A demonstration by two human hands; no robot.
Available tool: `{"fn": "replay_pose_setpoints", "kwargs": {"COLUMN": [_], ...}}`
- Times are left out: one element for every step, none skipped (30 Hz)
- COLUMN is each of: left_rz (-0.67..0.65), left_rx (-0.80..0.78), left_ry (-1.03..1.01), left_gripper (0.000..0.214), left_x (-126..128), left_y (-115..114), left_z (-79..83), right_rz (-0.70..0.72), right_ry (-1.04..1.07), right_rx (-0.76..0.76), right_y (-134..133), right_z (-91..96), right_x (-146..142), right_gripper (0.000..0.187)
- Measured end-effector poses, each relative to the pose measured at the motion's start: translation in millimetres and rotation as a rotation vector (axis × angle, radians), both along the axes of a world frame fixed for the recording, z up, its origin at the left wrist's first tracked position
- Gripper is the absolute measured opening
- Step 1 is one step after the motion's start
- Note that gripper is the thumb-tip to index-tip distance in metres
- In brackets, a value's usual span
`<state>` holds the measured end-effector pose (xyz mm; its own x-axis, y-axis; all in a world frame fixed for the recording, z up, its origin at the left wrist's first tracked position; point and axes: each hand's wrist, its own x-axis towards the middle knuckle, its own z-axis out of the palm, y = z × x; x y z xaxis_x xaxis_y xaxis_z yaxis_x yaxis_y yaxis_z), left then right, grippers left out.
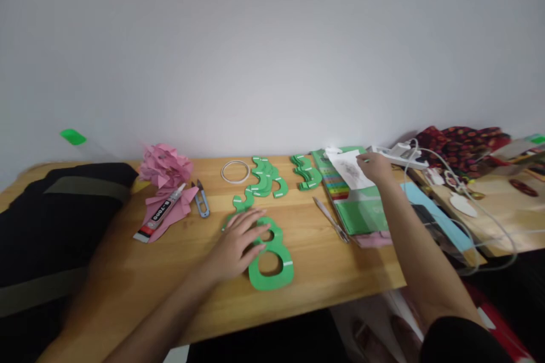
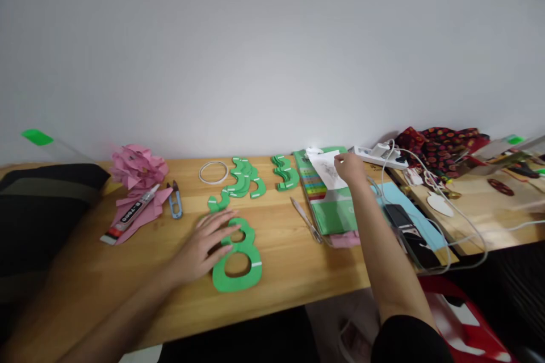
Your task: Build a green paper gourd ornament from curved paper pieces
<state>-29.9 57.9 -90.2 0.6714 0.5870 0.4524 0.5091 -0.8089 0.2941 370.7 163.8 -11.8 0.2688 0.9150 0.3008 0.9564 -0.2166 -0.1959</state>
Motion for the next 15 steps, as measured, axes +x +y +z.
{"fn": "replay_pose_setpoints", "kwargs": {"left_rz": [0.018, 0.016, 0.014, 0.012, -0.001, -0.017, -0.050, -0.069, -0.065, -0.039, -0.002, 0.037, 0.075, 0.106, 0.131], "left_rx": [0.027, 0.068, 0.046, 0.024, 0.054, 0.070, 0.081, 0.096, 0.090, 0.077, 0.062, 0.042, 0.021, 0.005, -0.007], "left_ry": [-0.014, -0.029, -0.022, -0.012, 0.017, 0.054, 0.084, 0.100, 0.125, 0.146, 0.167, 0.192, 0.216, 0.236, 0.252], "left_gripper": [0.030, 0.028, 0.027, 0.027, 0.026, 0.025, 0.025, 0.025, 0.026, 0.028, 0.031, 0.035, 0.040, 0.045, 0.049], "left_x": [0, 0, 0, 1, 3, 6, 9, 13, 17, 21, 24, 27, 29, 31, 32], "left_y": [-3, -9, -17, -27, -39, -51, -64, -76, -88, -99, -107, -114, -119, -122, -124], "left_z": [5.3, 11.1, 16.8, 22.0, 26.2, 28.9, 29.9, 29.0, 26.3, 22.1, 16.6, 10.4, 4.3, -1.4, -6.1], "right_rz": [-0.014, -0.029, -0.031, -0.029, -0.015, 0.013, 0.049, 0.114, 0.302, 0.497, 0.644, 0.741, 0.787, 0.806, 0.810], "right_ry": [0.013, 0.028, 0.042, 0.056, 0.071, 0.093, 0.118, 0.152, 0.220, 0.278, 0.338, 0.392, 0.426, 0.449, 0.467], "right_rx": [-0.009, -0.022, -0.030, -0.030, -0.029, -0.045, -0.072, -0.086, -0.067, -0.056, -0.075, -0.113, -0.137, -0.150, -0.154], "right_y": [-9, -19, -32, -46, -61, -77, -94, -111, -128, -143, -157, -168, -177, -182, -185], "right_z": [3.5, 6.4, 8.2, 8.6, 7.5, 4.8, 0.7, -4.7, -11.3, -19.1, -27.7, -36.9, -46.3, -55.2, -63.1], "right_x": [-3, -8, -13, -21, -30, -40, -51, -64, -77, -90, -102, -114, -124, -133, -140], "right_gripper": [0.019, 0.017, 0.017, 0.020, 0.023, 0.025, 0.025, 0.022, 0.020, 0.017, 0.015, 0.012, 0.011, 0.011, 0.012]}}
